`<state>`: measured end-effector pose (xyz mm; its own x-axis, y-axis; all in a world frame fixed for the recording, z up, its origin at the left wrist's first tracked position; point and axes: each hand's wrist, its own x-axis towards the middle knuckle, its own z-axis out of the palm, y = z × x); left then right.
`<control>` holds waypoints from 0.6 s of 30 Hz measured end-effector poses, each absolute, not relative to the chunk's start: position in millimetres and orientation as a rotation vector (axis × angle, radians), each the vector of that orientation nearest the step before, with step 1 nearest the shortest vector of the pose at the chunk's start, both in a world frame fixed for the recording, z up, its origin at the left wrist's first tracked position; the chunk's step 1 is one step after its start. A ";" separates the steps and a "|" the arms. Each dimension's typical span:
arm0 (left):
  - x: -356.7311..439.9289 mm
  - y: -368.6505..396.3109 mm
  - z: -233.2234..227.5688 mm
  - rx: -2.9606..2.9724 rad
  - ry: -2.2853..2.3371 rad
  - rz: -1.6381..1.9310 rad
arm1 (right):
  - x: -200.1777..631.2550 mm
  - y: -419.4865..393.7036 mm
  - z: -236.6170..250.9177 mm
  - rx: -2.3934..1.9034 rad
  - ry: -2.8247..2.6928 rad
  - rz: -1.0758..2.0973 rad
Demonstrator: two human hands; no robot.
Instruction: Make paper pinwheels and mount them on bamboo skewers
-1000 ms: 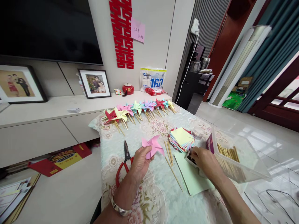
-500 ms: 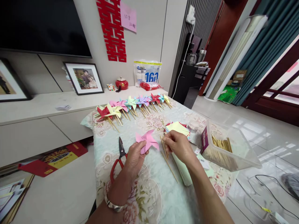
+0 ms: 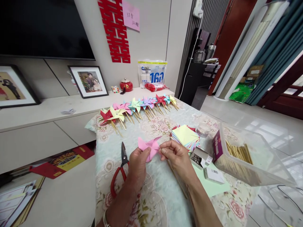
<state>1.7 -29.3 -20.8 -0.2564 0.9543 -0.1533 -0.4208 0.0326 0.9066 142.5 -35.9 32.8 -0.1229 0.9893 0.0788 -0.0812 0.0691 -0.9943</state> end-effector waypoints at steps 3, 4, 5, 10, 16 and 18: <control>1.1 -29.8 -21.9 0.704 1.127 1.508 | 140.0 -36.5 29.4 -1.043 -1.396 1.145; 1.1 -30.4 -21.8 0.722 1.134 1.507 | 139.3 -36.3 28.0 -1.041 -1.449 1.079; 1.4 -31.0 -21.6 0.740 1.137 1.506 | 138.9 -36.0 26.6 -1.037 -1.504 1.005; 5.0 -33.9 -18.5 0.744 1.083 1.495 | 136.8 -34.8 23.2 -1.055 -1.638 0.733; 8.4 -35.2 -13.9 0.726 1.070 1.466 | 127.6 -35.6 17.3 -1.132 -1.576 0.784; 9.3 -35.6 -12.6 0.731 1.049 1.463 | 125.8 -35.4 13.7 -1.152 -1.540 0.803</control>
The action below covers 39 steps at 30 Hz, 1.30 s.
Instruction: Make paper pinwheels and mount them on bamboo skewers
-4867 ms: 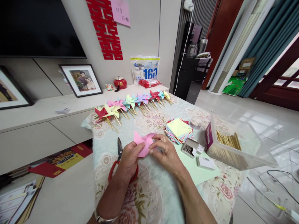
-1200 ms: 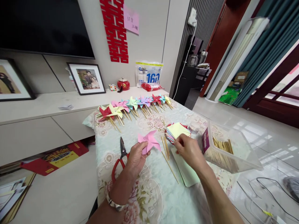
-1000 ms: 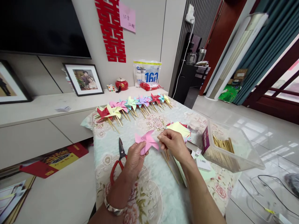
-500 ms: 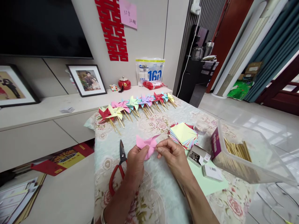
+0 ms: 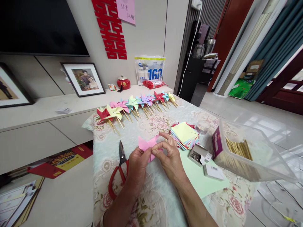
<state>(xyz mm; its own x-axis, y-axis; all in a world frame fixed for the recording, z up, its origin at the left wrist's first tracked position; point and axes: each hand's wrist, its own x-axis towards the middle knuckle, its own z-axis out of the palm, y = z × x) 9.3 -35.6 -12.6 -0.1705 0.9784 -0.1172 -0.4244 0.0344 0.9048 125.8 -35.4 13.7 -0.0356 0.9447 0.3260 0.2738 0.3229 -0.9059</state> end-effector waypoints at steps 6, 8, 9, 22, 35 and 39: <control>9.2 -36.8 -9.9 0.789 1.074 1.460 | 126.0 -33.6 9.7 -1.153 -1.479 0.845; 8.6 -37.2 -9.8 0.793 1.068 1.459 | 125.9 -33.1 10.1 -1.152 -1.459 0.867; 8.4 -37.3 -9.8 0.789 1.066 1.463 | 125.8 -32.9 10.3 -1.151 -1.450 0.875; 7.7 -39.8 -6.1 0.853 1.182 1.467 | 127.2 -32.5 10.7 -1.125 -1.462 0.904; 6.3 -42.3 -0.8 1.042 1.436 1.439 | 125.5 -34.7 10.5 -1.191 -1.458 0.832; 5.9 -43.7 -2.5 1.078 1.458 1.447 | 122.9 -36.4 8.5 -1.202 -1.431 0.817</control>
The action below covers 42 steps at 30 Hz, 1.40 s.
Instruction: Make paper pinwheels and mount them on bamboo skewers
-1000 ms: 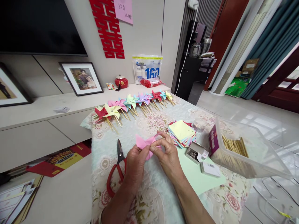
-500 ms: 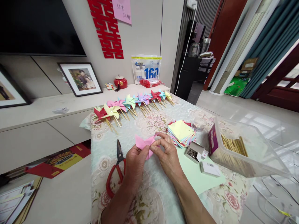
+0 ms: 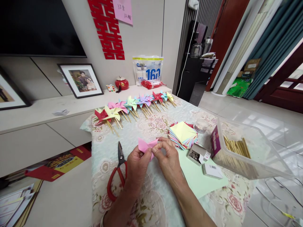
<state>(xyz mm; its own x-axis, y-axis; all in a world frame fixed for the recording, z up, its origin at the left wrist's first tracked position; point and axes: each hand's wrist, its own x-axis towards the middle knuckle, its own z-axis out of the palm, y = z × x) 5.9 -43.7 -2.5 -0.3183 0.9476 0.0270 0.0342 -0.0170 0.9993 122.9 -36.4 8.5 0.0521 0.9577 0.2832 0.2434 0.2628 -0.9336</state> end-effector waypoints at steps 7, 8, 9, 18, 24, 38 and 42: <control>5.9 -41.9 -2.7 1.037 1.395 1.412 | 117.9 -33.4 2.3 -1.126 -1.071 1.146; 6.1 -41.4 -3.9 1.026 1.380 1.413 | 117.0 -32.9 2.4 -1.097 -1.017 1.186; 6.3 -40.9 -5.4 1.015 1.360 1.413 | 116.4 -32.4 2.7 -1.065 -0.973 1.225; 7.7 -38.8 -7.9 0.953 1.288 1.403 | 115.3 -30.6 0.9 -0.986 -0.906 1.294; 7.3 -39.2 -8.1 0.967 1.335 1.402 | 115.1 -28.6 -3.9 -1.021 -0.898 1.225; 8.4 -38.9 -9.2 0.939 1.337 1.403 | 114.0 -30.2 -0.7 -1.076 -0.936 1.191; 8.9 -39.4 -7.1 0.939 1.330 1.410 | 112.8 -30.8 1.3 -1.091 -0.925 1.199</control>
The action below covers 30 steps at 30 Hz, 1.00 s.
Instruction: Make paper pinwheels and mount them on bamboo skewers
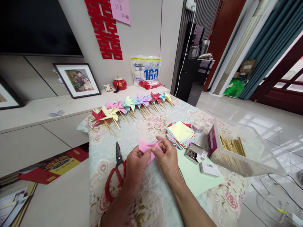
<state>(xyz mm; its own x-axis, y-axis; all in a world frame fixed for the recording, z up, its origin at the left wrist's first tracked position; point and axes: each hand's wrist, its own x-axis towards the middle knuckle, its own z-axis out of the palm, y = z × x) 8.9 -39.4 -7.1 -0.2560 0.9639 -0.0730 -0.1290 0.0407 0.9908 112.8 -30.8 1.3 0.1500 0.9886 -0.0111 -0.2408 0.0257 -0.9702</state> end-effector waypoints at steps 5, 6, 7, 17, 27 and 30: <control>8.4 -39.4 -11.5 0.943 1.254 1.382 | 113.6 -30.9 2.2 -1.092 -0.938 1.195; 8.7 -39.5 -12.3 0.933 1.217 1.384 | 114.4 -30.6 2.0 -1.091 -0.941 1.197; 9.0 -39.5 -12.8 0.919 1.180 1.386 | 115.3 -30.2 1.8 -1.091 -0.943 1.198; 8.0 -34.7 -9.8 0.723 0.917 1.304 | 127.1 -28.2 5.9 -1.032 -0.831 1.388; 3.0 -35.7 -8.0 0.593 0.985 1.430 | 149.8 -29.1 14.0 -1.280 -1.260 1.068; 1.2 -36.1 -2.1 0.497 0.969 1.468 | 152.2 -32.1 16.4 -1.657 -1.713 0.657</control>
<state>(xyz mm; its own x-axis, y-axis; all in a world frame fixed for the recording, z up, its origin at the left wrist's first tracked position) 1.2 -36.1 -2.1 -0.1614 0.9576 -0.2386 -0.5961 0.0981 0.7969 152.2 -32.1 16.4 0.0174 0.9935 0.1122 0.6635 0.0725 -0.7447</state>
